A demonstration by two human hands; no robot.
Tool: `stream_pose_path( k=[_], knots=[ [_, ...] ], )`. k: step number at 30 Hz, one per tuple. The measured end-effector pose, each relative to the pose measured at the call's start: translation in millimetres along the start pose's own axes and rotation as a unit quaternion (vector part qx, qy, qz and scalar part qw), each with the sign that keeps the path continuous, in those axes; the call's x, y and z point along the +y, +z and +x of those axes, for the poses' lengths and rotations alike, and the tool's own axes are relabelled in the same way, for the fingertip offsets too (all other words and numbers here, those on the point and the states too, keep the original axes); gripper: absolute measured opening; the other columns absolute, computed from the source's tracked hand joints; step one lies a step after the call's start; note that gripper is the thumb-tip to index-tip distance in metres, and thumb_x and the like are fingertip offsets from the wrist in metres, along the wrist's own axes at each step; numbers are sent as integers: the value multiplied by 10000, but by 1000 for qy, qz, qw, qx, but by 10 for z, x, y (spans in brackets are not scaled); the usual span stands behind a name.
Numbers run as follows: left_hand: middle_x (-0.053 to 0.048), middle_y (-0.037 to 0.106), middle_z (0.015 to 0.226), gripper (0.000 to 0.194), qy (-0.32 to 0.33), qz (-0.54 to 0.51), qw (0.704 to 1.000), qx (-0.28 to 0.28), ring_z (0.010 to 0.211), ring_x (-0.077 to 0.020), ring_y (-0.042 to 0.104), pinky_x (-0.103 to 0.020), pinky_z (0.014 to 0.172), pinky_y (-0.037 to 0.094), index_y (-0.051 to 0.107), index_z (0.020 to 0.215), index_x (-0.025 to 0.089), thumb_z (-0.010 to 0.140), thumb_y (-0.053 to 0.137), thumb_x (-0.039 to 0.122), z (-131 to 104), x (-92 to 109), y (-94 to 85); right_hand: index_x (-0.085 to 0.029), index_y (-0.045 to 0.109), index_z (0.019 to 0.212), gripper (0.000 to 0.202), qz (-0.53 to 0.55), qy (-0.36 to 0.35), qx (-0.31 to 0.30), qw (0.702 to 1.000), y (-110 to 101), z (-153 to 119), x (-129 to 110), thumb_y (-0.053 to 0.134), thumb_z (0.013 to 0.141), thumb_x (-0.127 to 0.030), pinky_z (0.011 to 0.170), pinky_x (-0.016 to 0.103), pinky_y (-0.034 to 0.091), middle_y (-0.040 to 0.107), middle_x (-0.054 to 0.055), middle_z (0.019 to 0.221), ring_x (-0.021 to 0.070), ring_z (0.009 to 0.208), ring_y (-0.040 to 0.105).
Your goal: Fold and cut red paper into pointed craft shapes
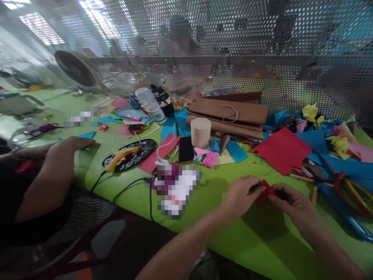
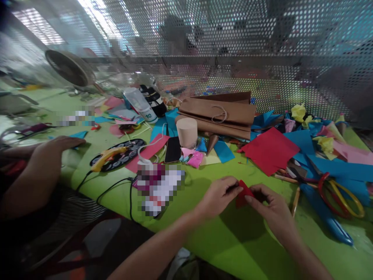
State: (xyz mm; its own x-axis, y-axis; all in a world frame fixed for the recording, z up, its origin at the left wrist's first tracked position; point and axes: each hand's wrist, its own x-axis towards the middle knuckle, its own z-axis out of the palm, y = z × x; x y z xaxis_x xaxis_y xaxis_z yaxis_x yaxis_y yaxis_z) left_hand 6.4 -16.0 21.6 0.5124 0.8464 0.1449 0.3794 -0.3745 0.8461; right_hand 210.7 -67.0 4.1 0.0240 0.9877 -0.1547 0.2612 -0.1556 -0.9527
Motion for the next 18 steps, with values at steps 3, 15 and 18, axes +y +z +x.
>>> stream_pose_path(
  k=[3, 15, 18],
  knots=[
    [-10, 612, 803, 214, 30, 86, 996, -22, 764, -154, 557, -256, 651, 354, 563, 782, 185, 989, 561, 241, -9, -4, 36, -282, 738, 1024, 334, -48, -35, 55, 997, 6, -9, 2, 798, 795, -518, 778, 359, 464, 710, 26, 961, 227, 863, 589],
    [-36, 721, 876, 289, 15, 210, 971, -109, 740, -194, 667, -278, 622, 395, 596, 1049, 203, 1069, 395, 410, -56, 40, 109, -266, 735, 853, 277, 139, -3, 130, 982, 47, 19, -43, 872, 723, -468, 661, 273, 515, 694, 0, 803, 160, 737, 615],
    [-40, 735, 876, 306, 3, 231, 965, -124, 741, -203, 685, -282, 614, 379, 587, 1068, 206, 1086, 333, 376, -53, 55, 112, -283, 749, 914, 257, 151, -4, 120, 981, 36, 19, -38, 867, 747, -439, 650, 247, 510, 696, -5, 837, 145, 742, 609]
  ],
)
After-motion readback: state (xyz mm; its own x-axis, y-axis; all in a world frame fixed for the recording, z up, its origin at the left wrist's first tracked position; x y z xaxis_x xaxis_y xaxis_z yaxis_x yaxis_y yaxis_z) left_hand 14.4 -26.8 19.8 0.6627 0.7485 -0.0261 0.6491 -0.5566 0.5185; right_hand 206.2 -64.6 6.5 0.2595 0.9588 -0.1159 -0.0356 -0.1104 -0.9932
